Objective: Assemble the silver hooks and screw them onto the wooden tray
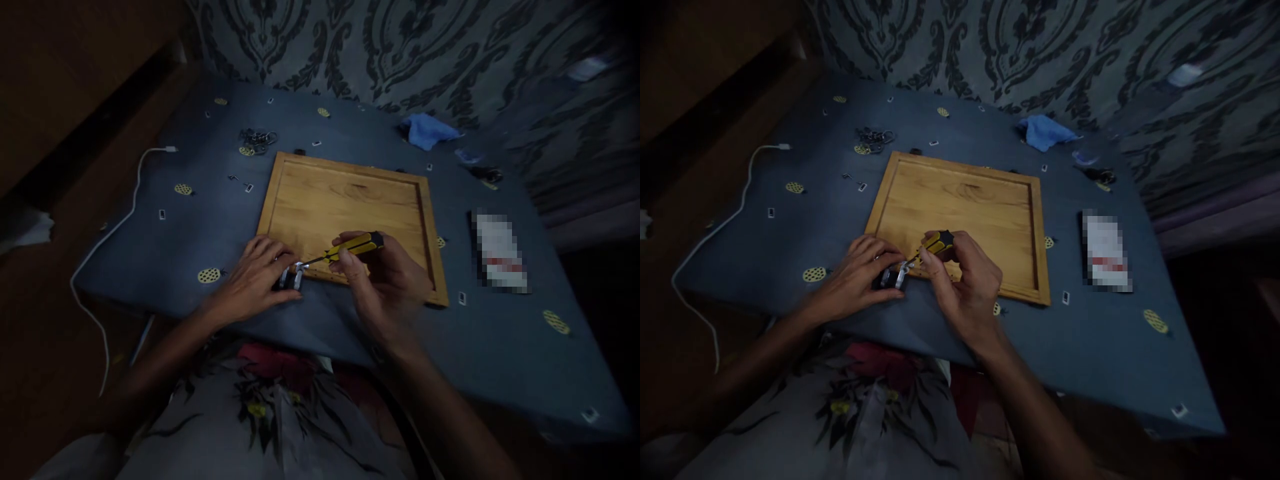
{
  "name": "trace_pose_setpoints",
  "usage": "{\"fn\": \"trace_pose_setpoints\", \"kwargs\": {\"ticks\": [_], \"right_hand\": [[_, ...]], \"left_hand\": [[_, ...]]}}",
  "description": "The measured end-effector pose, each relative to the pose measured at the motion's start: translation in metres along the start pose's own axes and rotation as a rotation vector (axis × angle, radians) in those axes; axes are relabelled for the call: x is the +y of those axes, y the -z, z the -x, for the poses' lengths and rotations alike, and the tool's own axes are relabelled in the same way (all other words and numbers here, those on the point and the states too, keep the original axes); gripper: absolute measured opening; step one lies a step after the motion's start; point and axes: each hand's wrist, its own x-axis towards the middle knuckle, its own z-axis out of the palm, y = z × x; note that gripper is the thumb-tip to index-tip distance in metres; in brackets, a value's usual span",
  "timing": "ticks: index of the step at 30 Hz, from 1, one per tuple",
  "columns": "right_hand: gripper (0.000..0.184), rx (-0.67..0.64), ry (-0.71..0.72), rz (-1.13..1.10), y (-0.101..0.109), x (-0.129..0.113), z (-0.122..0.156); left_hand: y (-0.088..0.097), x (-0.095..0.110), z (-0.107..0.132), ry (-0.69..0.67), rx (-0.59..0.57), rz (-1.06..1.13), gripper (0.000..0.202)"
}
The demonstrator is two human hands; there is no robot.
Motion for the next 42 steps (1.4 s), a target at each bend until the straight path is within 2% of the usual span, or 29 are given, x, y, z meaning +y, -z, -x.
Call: {"fn": "trace_pose_setpoints", "kwargs": {"ticks": [3,7,11,17,24,37,39,42], "right_hand": [[0.009,-0.02,0.026,-0.005,0.002,0.0,-0.002],[0.006,-0.118,0.083,-0.024,0.005,-0.007,-0.007],[0.01,-0.172,0.039,-0.064,0.006,-0.014,-0.01],[0.006,-0.146,0.007,-0.073,0.0,-0.016,-0.013],[0.006,-0.175,-0.042,-0.087,0.0,-0.016,-0.016],[0.011,0.038,-0.031,0.03,-0.014,-0.008,-0.004],[0.011,0.035,-0.031,0.042,-0.013,-0.009,-0.006],[0.01,-0.04,-0.002,0.025,-0.008,-0.01,-0.013]], "left_hand": [[0.0,0.0,0.0,-0.006,0.002,-0.004,0.05],[0.001,0.0,0.0,0.007,-0.01,0.007,0.048],[0.0,0.0,0.001,0.021,-0.026,0.015,0.049],[0.0,0.0,0.0,0.027,-0.036,0.022,0.048],[0.001,0.001,0.0,0.019,-0.035,-0.005,0.047],[0.0,0.0,0.001,0.005,-0.012,0.011,0.049],[-0.001,0.0,0.001,0.002,-0.011,0.007,0.05],[-0.001,0.0,0.001,0.01,-0.019,0.0,0.049]]}}
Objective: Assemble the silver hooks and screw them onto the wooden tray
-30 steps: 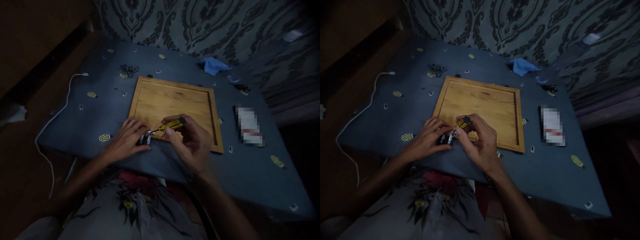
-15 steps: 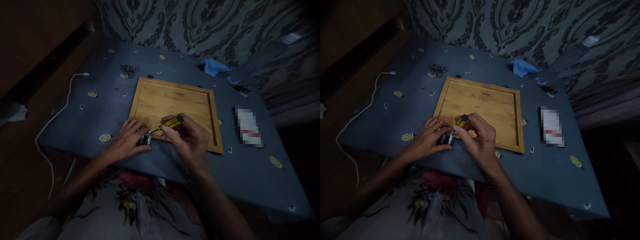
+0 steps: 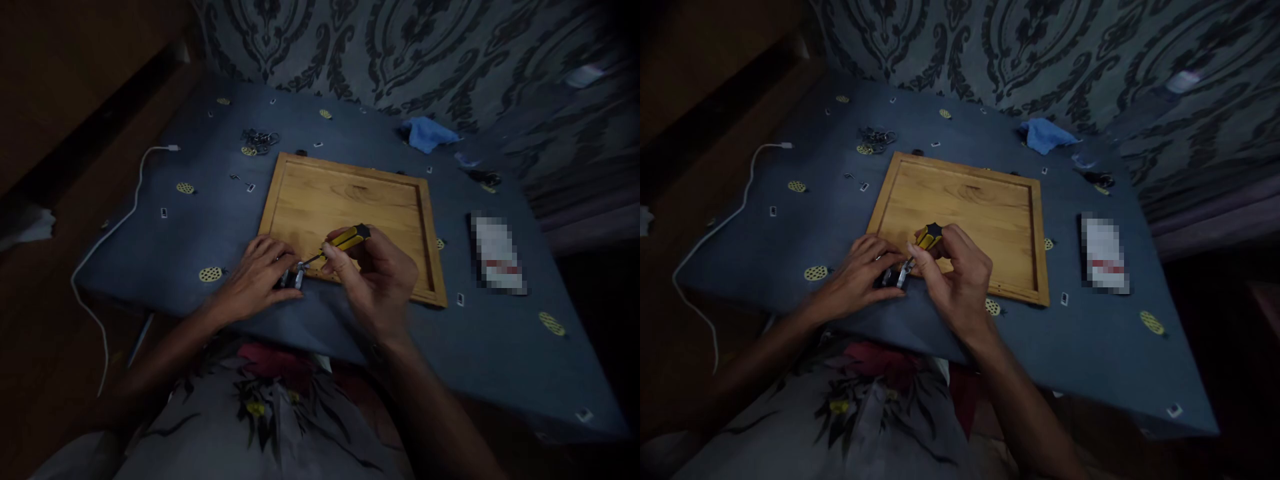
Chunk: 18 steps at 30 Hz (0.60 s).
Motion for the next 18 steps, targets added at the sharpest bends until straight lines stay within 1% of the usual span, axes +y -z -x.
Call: {"fn": "trace_pose_setpoints", "kwargs": {"ticks": [3,4,7,9,11,12,14,16,18], "right_hand": [[0.014,-0.128,0.064,-0.047,0.008,0.001,-0.011],[0.016,-0.168,0.066,-0.058,0.01,0.001,-0.015],[0.021,-0.229,0.059,-0.07,0.015,0.001,-0.023],[0.019,-0.225,0.068,-0.031,0.016,-0.002,-0.025],[0.013,-0.205,0.074,0.025,0.016,-0.006,-0.024],[0.01,-0.184,0.065,0.017,0.014,-0.008,-0.022],[0.011,-0.12,0.009,-0.114,0.008,-0.012,-0.019],[0.014,-0.051,-0.097,-0.352,-0.001,-0.015,-0.017],[0.013,-0.026,-0.152,-0.5,-0.013,-0.017,-0.017]], "left_hand": [[0.0,0.0,0.0,0.007,-0.001,0.007,0.048],[-0.001,0.0,0.0,0.009,0.001,0.013,0.047],[-0.001,-0.001,0.0,0.011,0.007,0.03,0.045],[-0.001,0.0,0.0,0.007,0.008,0.025,0.045],[0.0,0.0,0.0,0.0,0.01,0.014,0.046],[0.0,0.0,0.0,-0.001,0.01,0.009,0.047],[0.001,0.0,0.0,0.009,0.003,0.009,0.049],[0.002,0.0,-0.001,0.02,-0.012,0.024,0.049],[0.002,0.0,-0.001,0.022,-0.02,0.042,0.048]]}}
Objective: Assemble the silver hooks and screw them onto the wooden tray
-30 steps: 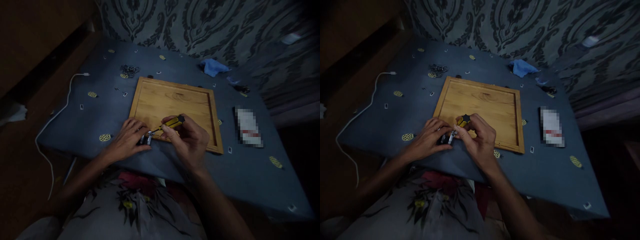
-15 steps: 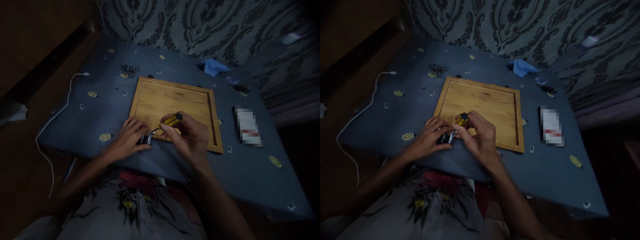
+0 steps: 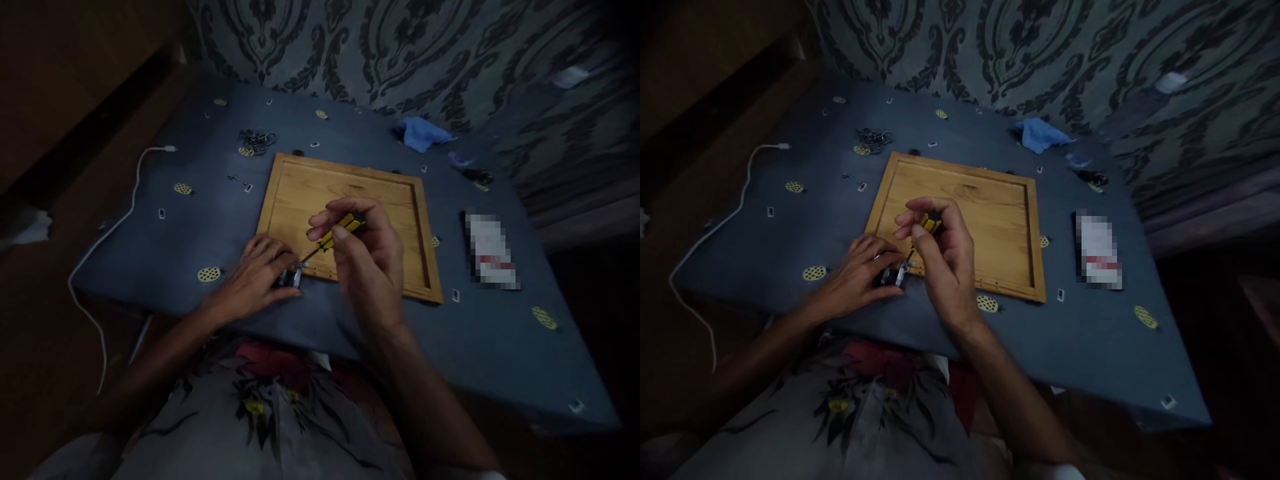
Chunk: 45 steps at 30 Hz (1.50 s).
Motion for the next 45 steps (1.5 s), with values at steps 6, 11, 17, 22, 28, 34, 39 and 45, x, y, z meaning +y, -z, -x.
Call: {"fn": "trace_pose_setpoints", "kwargs": {"ticks": [6,11,17,22,28,34,39,45], "right_hand": [[0.047,0.14,0.028,0.013,-0.028,0.008,-0.006],[0.064,-0.154,-0.014,-0.04,-0.02,0.008,-0.017],[0.067,-0.305,-0.093,-0.247,0.0,0.005,-0.033],[0.048,-0.247,-0.089,-0.201,0.0,0.007,-0.026],[0.037,-0.279,-0.071,-0.261,-0.001,0.006,-0.02],[0.041,-0.263,-0.054,-0.269,0.0,0.007,-0.019],[0.039,-0.271,-0.032,-0.297,0.003,0.013,-0.017],[0.028,-0.267,0.045,-0.196,0.014,0.01,-0.011]], "left_hand": [[-0.001,0.0,-0.001,-0.009,0.0,0.015,0.048],[-0.001,0.001,-0.001,-0.019,0.015,-0.004,0.044],[-0.001,0.001,0.0,-0.012,0.011,-0.027,0.046],[-0.003,-0.001,-0.001,-0.014,0.038,-0.027,0.045],[-0.006,-0.002,-0.001,-0.01,0.047,-0.021,0.046],[-0.005,0.0,-0.001,0.005,0.044,-0.038,0.044],[-0.005,-0.001,-0.001,-0.003,0.053,-0.041,0.046],[-0.004,0.0,-0.002,0.018,0.04,-0.039,0.046]]}}
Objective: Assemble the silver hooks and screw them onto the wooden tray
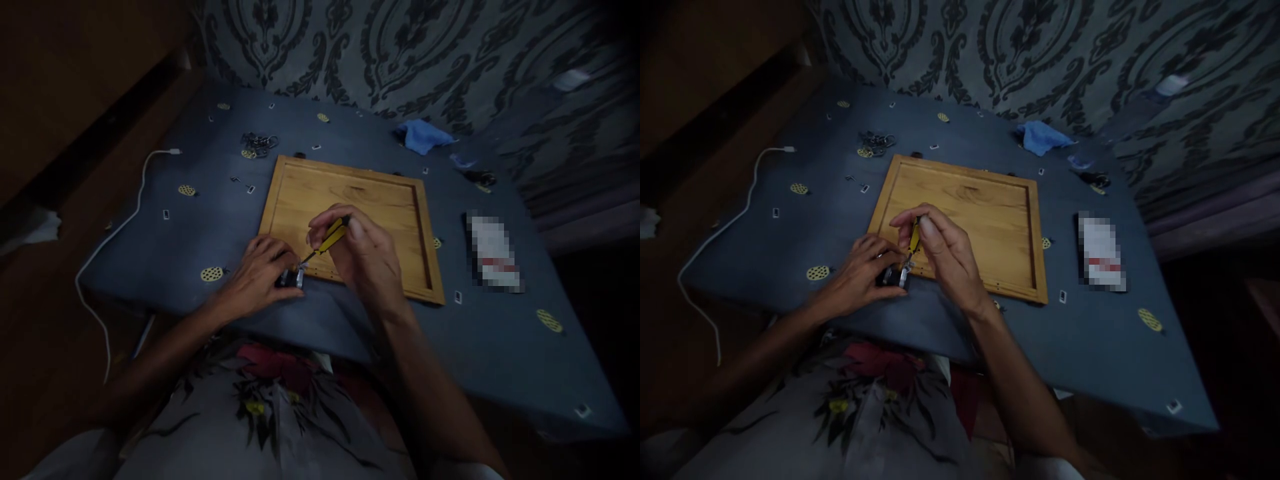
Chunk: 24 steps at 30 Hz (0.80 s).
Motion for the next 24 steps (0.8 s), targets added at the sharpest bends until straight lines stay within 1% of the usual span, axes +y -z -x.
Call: {"fn": "trace_pose_setpoints", "kwargs": {"ticks": [3,5,7,9,12,14,17,20,22,24], "right_hand": [[0.026,-0.032,0.041,0.251,0.006,-0.011,0.002],[0.024,-0.034,0.053,0.346,0.009,-0.016,0.002],[0.022,0.006,0.067,0.387,0.009,-0.017,0.002],[0.018,0.086,0.1,0.421,0.007,-0.014,0.004],[0.012,0.209,0.164,0.503,0.0,-0.008,0.007],[0.011,0.261,0.193,0.559,-0.004,-0.005,0.009],[0.013,0.3,0.191,0.59,-0.009,-0.004,0.011],[0.015,0.29,0.177,0.577,-0.008,-0.004,0.013],[0.016,0.302,0.201,0.582,-0.006,-0.001,0.015],[0.017,0.344,0.247,0.588,-0.004,0.002,0.019]], "left_hand": [[0.001,0.0,0.0,-0.006,0.001,0.004,0.045],[0.0,0.0,0.0,-0.015,0.014,0.005,0.045],[-0.001,0.0,0.0,-0.016,0.022,-0.003,0.046],[-0.002,-0.001,0.0,-0.009,0.02,-0.018,0.047],[-0.003,-0.002,0.0,-0.002,0.015,-0.029,0.047],[-0.003,-0.002,0.0,-0.005,0.018,-0.02,0.048],[-0.002,-0.002,0.0,-0.006,0.015,-0.001,0.048],[-0.001,-0.001,0.0,-0.003,0.006,0.006,0.049],[0.0,0.0,0.001,0.004,0.001,0.021,0.055],[0.001,0.0,0.001,0.02,-0.003,0.046,0.065]]}}
